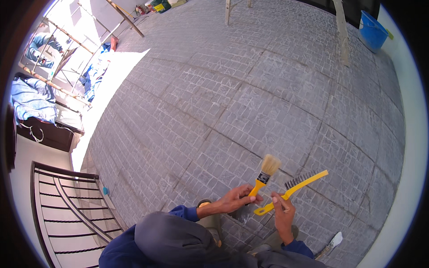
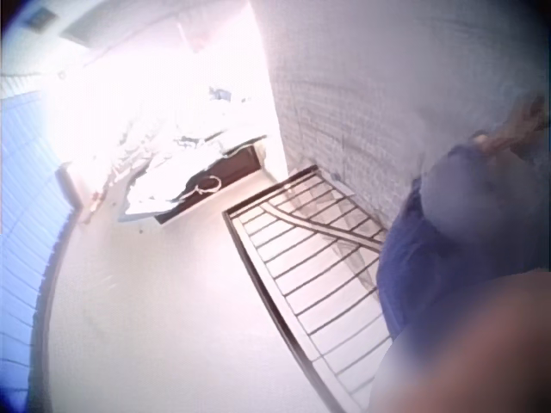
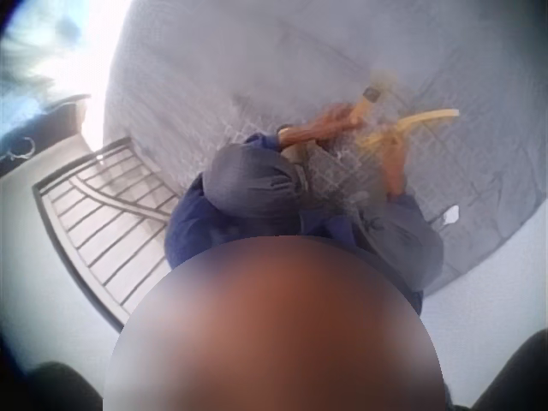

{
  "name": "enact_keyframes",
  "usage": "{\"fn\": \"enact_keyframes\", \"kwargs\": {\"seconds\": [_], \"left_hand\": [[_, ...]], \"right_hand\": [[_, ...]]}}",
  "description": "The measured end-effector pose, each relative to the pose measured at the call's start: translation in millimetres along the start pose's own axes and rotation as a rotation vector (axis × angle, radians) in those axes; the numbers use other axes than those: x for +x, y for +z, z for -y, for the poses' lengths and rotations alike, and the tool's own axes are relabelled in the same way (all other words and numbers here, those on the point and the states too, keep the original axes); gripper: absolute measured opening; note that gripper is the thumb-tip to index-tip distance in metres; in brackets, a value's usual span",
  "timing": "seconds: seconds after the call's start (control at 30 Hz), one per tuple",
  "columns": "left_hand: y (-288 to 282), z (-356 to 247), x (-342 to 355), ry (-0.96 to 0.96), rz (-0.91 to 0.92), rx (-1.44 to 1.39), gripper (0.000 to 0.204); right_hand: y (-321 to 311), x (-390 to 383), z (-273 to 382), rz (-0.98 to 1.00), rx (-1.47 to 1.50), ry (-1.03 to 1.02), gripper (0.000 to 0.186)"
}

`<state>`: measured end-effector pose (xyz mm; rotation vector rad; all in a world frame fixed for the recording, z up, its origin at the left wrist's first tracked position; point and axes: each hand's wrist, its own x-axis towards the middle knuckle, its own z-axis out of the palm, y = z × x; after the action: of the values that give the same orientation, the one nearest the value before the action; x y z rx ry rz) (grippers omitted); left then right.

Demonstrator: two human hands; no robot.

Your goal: The person applies grout to tile joints using a rubber float, then brushes the surface with a yellow brush and a smaller brush to clean excess material. The person works on a tiled floor area, occasionally sitting to reach lower sections.

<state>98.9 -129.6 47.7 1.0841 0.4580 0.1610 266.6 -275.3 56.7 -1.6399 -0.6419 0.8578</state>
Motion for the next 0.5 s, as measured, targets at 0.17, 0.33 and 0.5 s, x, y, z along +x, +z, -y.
{"fn": "enact_keyframes", "kwargs": {"seconds": [0.17,0.33,0.5], "left_hand": [[-105,-62,-10,0.042,-0.335,0.285,0.024],[-203,-119,-5,0.010,-0.774,1.001,0.029],[-218,-131,-9,-0.110,-0.692,1.453,0.031]], "right_hand": [[-39,-17,-23,-0.061,0.042,0.165,0.032],[-39,-64,-54,0.012,-0.036,0.232,0.034],[-32,-93,-76,0.097,-0.031,0.328,0.031]]}}
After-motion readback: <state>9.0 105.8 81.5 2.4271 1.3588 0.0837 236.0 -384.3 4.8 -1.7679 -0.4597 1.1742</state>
